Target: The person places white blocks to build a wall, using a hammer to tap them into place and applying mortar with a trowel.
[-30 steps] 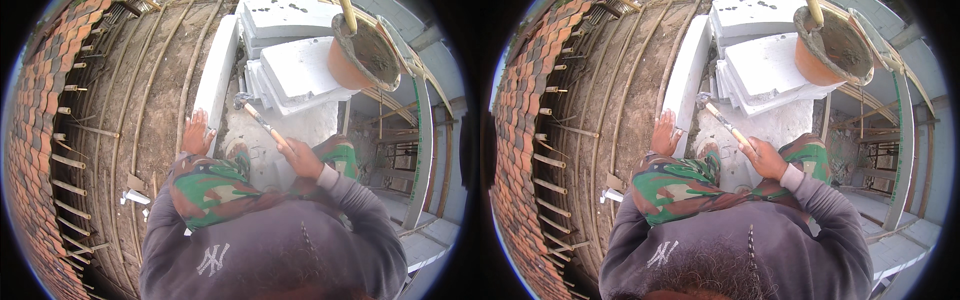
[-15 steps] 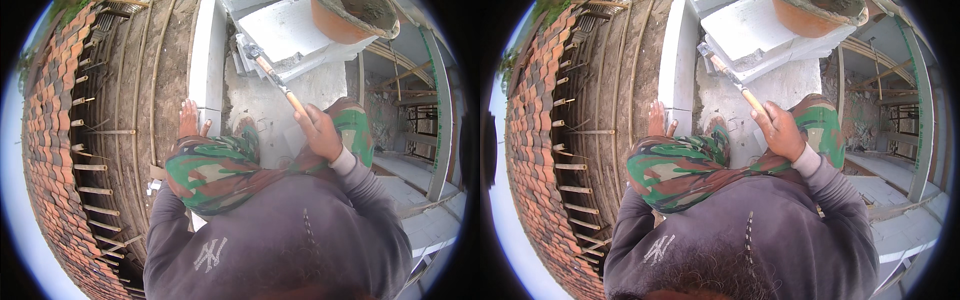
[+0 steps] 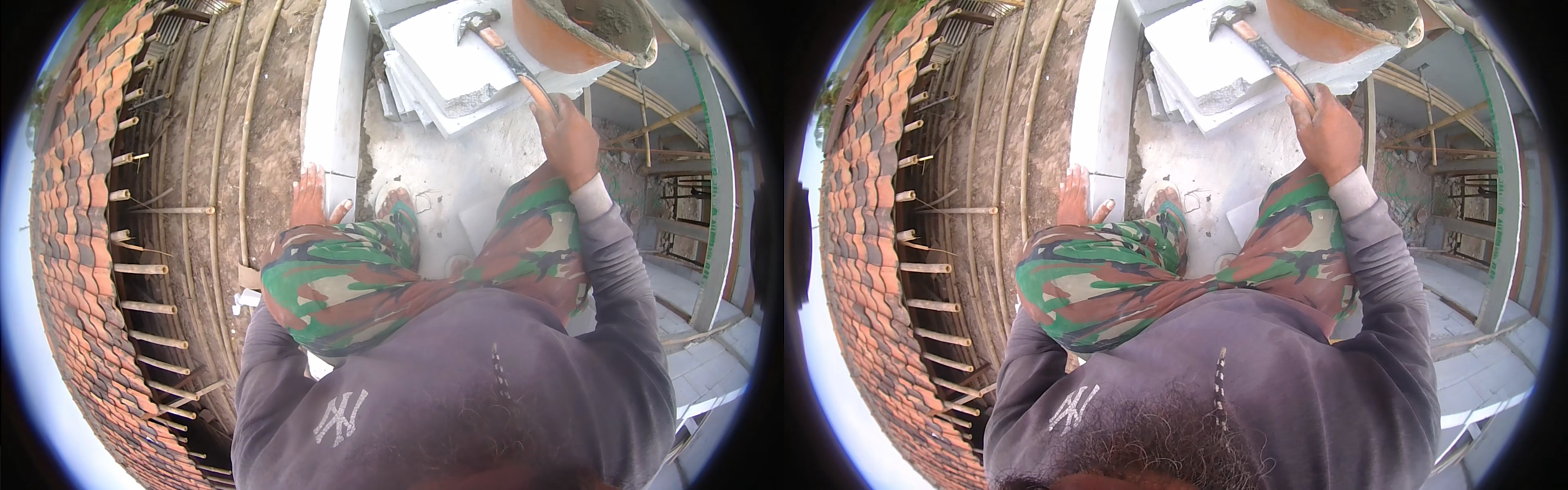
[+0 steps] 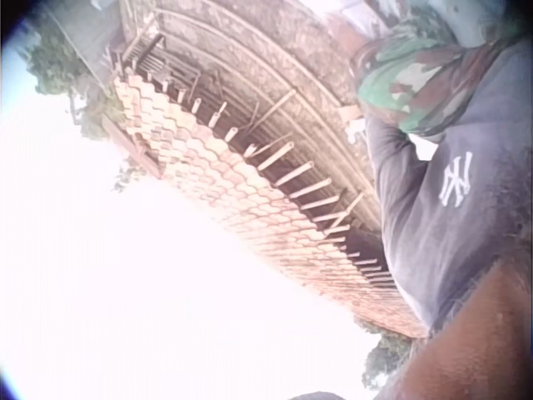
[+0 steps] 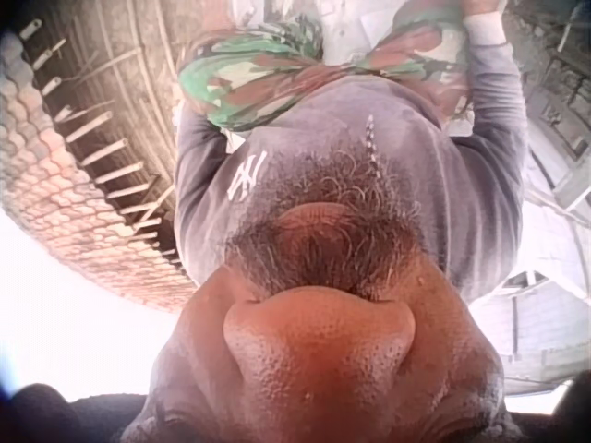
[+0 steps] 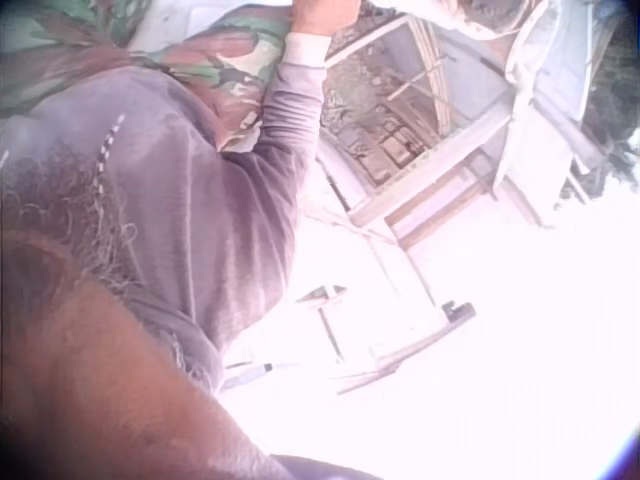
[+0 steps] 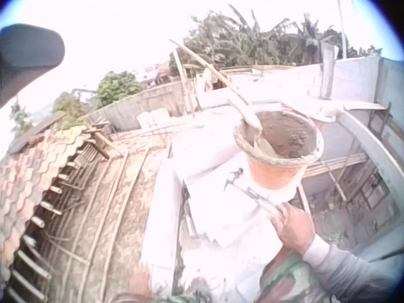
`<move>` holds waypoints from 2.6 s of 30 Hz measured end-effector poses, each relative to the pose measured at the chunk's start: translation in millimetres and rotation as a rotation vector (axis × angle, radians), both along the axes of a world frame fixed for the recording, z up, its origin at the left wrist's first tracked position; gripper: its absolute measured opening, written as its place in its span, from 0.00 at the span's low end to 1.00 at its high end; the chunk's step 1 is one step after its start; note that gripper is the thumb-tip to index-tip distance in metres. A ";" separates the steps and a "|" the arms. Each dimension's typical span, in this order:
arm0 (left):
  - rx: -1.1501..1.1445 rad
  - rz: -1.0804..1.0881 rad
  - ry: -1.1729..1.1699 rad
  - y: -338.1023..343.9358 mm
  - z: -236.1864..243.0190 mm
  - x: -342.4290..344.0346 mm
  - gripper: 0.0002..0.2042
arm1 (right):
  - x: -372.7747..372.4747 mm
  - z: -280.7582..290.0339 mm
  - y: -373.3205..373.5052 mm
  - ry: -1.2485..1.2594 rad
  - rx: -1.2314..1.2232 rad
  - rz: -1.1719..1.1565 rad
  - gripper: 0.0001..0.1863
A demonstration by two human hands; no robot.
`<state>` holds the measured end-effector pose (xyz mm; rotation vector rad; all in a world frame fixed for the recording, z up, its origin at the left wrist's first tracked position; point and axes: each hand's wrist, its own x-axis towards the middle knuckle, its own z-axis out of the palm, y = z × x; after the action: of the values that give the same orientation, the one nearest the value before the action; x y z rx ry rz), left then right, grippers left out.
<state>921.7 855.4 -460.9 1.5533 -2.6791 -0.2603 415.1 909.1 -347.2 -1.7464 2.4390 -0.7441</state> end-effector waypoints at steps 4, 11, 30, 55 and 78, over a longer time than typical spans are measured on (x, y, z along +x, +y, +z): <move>-0.033 -0.025 0.026 4.2 1.7 4.8 0.46 | 16.2 8.2 -2.2 0.012 0.055 -0.057 0.27; 0.005 0.005 0.043 0.4 7.4 1.8 0.47 | 16.6 21.8 -1.3 -0.036 0.094 -0.010 0.28; 1.267 1.039 1.276 -89.1 -40.7 26.5 0.35 | 207.8 -68.4 -47.0 -1.958 0.949 0.131 0.53; 1.407 0.932 1.268 -97.0 -46.0 33.4 0.42 | 359.3 -209.2 -131.3 -2.187 0.815 -0.299 0.47; 1.173 1.595 1.065 242.0 187.6 9.9 0.30 | 141.8 193.9 5.4 -0.102 1.238 0.773 0.27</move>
<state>931.6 1097.3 -273.3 2.0742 -0.0170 -1.8072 556.9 914.5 -153.2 -1.6569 1.2865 0.6139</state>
